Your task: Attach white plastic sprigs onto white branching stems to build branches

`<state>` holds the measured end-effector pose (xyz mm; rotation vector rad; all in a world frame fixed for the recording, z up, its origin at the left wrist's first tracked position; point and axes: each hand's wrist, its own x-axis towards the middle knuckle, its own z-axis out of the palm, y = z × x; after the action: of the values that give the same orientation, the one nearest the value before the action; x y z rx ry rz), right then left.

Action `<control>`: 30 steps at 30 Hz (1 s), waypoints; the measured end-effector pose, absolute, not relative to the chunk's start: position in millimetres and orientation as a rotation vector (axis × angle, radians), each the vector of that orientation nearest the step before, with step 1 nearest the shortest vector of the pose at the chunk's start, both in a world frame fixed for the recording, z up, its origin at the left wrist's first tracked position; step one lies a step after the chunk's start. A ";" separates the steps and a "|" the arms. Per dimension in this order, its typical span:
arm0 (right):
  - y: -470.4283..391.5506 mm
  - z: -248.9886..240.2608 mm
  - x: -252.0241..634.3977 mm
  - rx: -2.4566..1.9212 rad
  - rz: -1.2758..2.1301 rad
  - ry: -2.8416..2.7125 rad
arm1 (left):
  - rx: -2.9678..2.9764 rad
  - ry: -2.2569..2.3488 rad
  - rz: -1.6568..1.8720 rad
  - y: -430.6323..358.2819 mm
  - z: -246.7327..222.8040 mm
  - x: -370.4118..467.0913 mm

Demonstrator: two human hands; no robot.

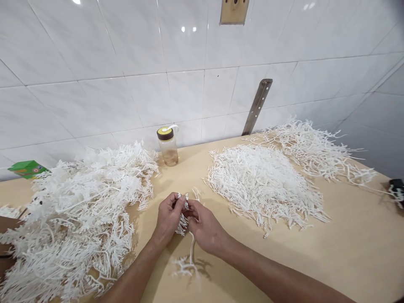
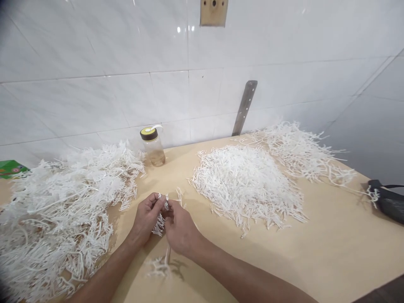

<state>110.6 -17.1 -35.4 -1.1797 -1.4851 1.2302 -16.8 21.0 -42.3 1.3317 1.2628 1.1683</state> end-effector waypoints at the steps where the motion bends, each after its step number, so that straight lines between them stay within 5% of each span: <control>1: -23.7 -35.7 111.3 -1.199 1.116 -1.591 | 1.322 1.260 1.162 20.8 -41.2 -17.2; 5: -59.9 -39.3 120.0 -1.202 0.722 -1.906 | 1.280 1.274 1.157 19.8 -38.8 -17.6; 10: -83.1 -33.9 142.9 -1.042 0.706 -1.905 | 1.313 1.280 1.149 20.4 -41.6 -16.1; 30: 17.7 -29.6 173.1 -1.486 0.252 -2.398 | 1.181 1.202 1.185 20.8 -36.4 -18.2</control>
<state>173.1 17.7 -29.6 -1.4857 -2.3977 0.2523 -18.2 20.8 -36.4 1.1809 1.2018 1.1853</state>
